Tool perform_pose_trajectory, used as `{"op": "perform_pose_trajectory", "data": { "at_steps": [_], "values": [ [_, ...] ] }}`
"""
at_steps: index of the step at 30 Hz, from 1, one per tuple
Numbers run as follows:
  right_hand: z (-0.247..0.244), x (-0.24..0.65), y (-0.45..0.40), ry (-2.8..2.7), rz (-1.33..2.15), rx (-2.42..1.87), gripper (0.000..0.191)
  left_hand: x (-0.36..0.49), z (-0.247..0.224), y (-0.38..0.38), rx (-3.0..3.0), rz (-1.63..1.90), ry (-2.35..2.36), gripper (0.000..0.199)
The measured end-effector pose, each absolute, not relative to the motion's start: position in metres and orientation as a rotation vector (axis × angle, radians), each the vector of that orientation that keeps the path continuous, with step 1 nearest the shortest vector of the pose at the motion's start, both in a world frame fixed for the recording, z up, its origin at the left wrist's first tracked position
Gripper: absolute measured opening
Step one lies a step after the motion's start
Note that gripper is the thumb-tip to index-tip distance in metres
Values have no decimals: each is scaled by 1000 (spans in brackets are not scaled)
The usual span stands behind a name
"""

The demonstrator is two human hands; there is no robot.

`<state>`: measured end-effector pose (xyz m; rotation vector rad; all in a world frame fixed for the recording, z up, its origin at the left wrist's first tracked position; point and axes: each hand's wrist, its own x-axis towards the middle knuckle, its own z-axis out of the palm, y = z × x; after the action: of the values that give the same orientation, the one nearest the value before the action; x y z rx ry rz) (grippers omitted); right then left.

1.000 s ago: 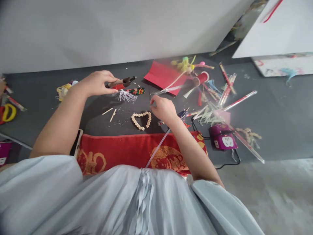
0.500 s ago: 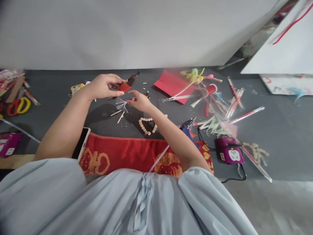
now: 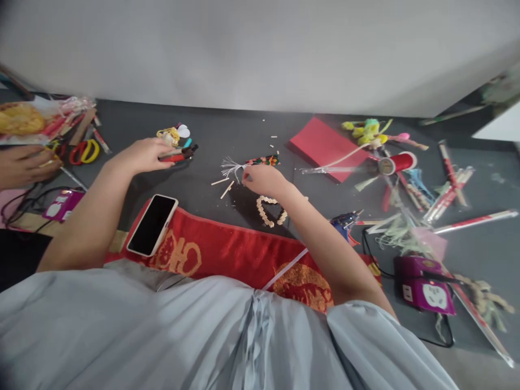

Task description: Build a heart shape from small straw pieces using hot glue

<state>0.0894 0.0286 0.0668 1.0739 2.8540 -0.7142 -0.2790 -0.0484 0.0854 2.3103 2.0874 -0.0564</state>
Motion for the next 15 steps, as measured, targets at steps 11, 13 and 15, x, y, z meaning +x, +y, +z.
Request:
{"op": "perform_pose_trajectory", "data": {
  "at_steps": [11, 13, 15],
  "values": [
    [85, 87, 8, 2842, -577, 1014, 27, -349, 84, -94, 1890, -280, 2402, 107],
    [88, 90, 5, 2825, -552, 1032, 26, -344, 84, -91, 1871, -298, 2426, 107],
    [90, 93, 3, 2811, -537, 1044, 26, -332, 87, -88, 1872, -320, 2426, 104]
  ]
}}
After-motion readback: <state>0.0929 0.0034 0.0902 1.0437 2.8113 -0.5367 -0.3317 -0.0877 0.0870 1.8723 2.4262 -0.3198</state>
